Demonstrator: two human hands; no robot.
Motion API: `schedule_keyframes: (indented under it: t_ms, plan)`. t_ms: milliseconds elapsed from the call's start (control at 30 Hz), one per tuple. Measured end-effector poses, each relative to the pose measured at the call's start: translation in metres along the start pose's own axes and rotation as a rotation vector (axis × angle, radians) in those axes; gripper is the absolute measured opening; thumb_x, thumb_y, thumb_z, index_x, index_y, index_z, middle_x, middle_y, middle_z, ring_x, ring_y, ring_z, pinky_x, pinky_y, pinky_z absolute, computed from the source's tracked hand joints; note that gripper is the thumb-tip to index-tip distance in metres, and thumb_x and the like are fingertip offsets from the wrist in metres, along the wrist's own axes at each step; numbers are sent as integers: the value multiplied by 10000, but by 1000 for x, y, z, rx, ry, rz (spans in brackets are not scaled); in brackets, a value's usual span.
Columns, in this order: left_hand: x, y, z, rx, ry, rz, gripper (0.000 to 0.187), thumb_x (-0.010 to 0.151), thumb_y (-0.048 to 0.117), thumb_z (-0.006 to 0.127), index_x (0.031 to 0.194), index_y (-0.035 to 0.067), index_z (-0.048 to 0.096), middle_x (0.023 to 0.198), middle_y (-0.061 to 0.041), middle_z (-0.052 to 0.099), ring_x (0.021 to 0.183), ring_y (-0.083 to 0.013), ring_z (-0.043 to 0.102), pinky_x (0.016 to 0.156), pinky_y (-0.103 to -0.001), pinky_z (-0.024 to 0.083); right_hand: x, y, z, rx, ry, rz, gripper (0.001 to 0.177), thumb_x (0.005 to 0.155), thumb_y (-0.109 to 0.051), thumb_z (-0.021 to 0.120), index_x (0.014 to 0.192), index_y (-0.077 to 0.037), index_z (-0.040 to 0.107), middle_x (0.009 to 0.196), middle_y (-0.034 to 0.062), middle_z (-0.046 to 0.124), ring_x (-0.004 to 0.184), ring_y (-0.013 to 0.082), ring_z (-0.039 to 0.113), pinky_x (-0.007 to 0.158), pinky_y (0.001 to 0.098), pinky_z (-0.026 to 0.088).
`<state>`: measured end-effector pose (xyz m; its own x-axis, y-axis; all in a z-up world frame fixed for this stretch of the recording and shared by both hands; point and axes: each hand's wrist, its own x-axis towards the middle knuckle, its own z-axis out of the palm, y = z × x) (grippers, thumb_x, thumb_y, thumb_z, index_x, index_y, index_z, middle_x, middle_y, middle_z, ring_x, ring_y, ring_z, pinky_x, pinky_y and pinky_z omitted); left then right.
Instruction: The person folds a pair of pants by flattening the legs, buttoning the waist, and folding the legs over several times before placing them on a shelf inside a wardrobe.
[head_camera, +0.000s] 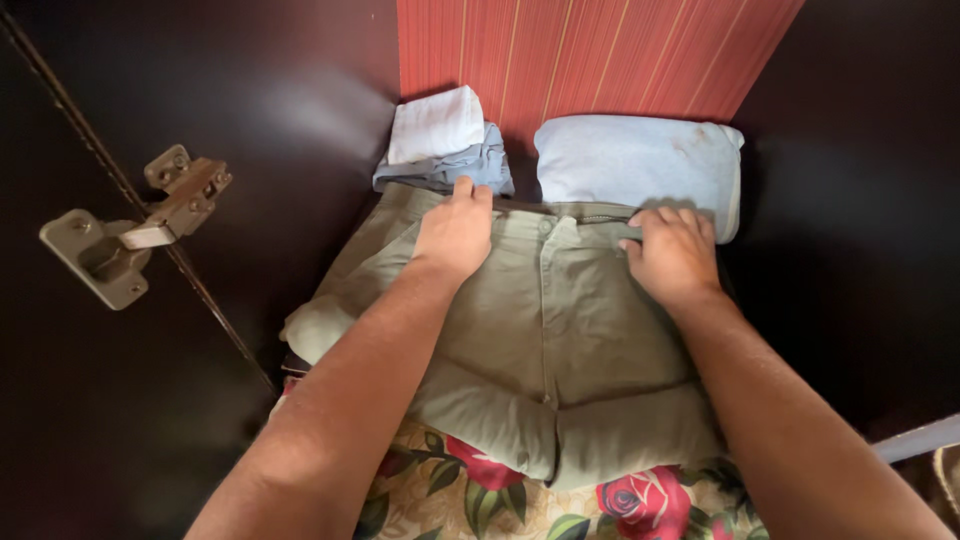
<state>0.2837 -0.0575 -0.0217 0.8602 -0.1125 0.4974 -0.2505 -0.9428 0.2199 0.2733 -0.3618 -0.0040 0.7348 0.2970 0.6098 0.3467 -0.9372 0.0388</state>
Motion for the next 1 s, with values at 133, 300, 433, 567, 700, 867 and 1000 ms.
schedule_keyframes:
  t_ms: [133,300,433,567,700,867,1000]
  plan:
    - [-2,1,10,49,-1,-23,317,929,136,597,1219,9,618,1293,-206,570,1067,-389,664,910,-498,540,1,1,3,21,-15,-48,376,827,-250,802,1151,-93,693,1166,108,686,1224,306,565,1127,473,364]
    - [-7,0,-12,52,-239,-100,366,943,286,603,1252,93,634,1350,-105,597,1312,-306,506,1119,-644,288,-2,24,16,133,163,-77,442,863,-154,740,1271,-29,628,1341,188,627,1340,375,514,1149,465,373]
    - [-7,2,-21,132,-105,-50,472,797,310,714,1187,54,647,1340,-147,584,1239,-327,488,1010,-630,316,-2,35,28,367,247,204,581,857,-126,696,1402,14,551,1368,247,570,1255,428,545,1067,457,444]
    - [-11,-3,-27,58,91,24,287,782,204,717,1047,93,718,1182,-106,629,1214,-309,531,993,-525,403,-1,37,19,438,47,619,613,860,-261,732,1402,-60,528,1218,198,655,1104,388,653,971,463,508]
    - [-9,-6,-19,71,214,56,279,766,175,716,1022,64,715,1127,-117,621,1152,-328,559,947,-483,452,-2,35,10,313,-48,695,550,916,-398,749,1342,-95,576,1198,216,691,1111,412,660,952,496,514]
    - [1,-14,17,128,114,-15,327,829,168,680,1129,40,679,1129,-159,667,1072,-359,639,896,-508,498,-6,40,14,258,9,639,551,913,-392,737,1346,-97,564,1210,221,684,1108,431,651,924,519,513]
    - [-2,-8,2,84,-26,-109,356,861,246,672,1144,32,640,1137,-178,692,1074,-378,666,912,-515,507,-6,36,13,124,29,469,527,877,-345,758,1275,-56,570,1190,246,674,1067,448,645,860,553,497]
